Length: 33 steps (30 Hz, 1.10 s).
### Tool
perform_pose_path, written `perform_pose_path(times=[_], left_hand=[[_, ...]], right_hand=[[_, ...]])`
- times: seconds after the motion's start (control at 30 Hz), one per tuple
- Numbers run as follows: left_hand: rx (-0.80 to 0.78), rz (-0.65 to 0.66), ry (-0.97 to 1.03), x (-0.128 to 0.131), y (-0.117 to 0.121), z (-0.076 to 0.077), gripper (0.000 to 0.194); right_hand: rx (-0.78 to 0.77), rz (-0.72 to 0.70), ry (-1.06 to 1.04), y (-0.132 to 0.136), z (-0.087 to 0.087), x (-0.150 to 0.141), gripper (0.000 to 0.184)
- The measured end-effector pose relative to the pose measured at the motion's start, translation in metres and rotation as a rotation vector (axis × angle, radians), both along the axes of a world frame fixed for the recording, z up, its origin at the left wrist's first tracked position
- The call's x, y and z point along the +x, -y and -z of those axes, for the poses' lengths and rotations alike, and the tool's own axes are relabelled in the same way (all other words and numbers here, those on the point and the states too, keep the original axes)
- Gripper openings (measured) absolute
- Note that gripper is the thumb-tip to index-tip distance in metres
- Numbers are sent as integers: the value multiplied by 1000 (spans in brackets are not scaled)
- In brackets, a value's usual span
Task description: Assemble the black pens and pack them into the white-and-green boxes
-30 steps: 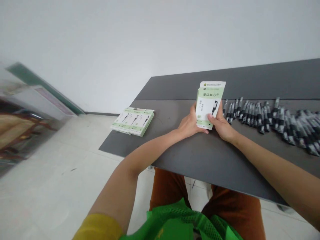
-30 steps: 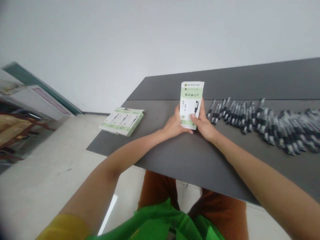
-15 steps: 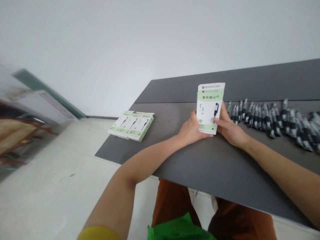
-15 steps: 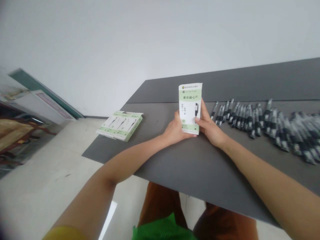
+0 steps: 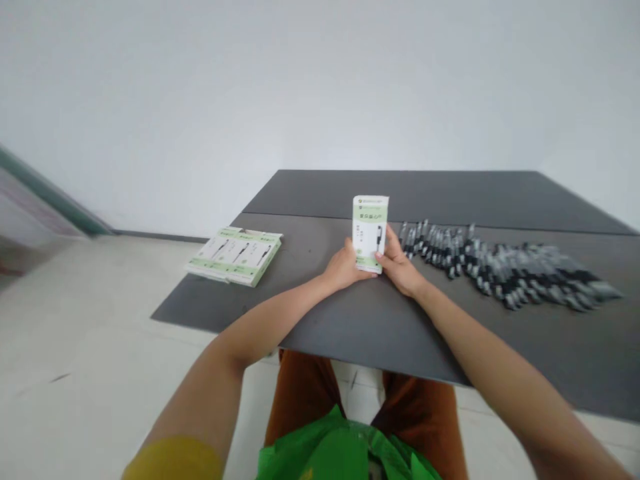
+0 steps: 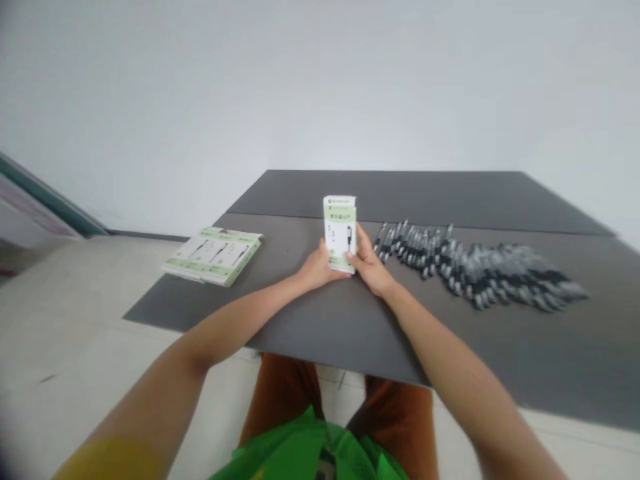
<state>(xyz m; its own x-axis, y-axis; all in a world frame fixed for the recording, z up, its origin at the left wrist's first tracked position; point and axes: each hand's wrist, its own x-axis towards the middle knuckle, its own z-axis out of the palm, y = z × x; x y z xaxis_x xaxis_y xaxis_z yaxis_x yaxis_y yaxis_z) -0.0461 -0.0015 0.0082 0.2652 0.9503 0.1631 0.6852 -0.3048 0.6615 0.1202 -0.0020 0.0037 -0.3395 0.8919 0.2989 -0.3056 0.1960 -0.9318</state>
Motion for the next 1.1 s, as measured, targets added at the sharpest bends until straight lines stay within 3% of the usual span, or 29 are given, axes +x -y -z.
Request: perform_pose_path(times=[0.2,0.33,0.5,0.67,0.9,1.1], left_hand=[[116,33,-5,-2,4,7,76],[62,67,97,-7,3,6,71],[37,-38,280,-11,-6,7,58],[-2,-2,77,-8,-7,1,34],[70,59,-26,-9,-3,-2,36],[63,52,-69,-8,-2,-1,39]], right_hand=[[-92,-20,25,-1,3,5,84],[-92,6,29,-2,3,4,89],[-64,28,-15,-4,6,1,99],[-38,86,-17,-5,10,1,104],[17,105,52,-2,6,1,92],[-119,137,13,-5,11,2,96]])
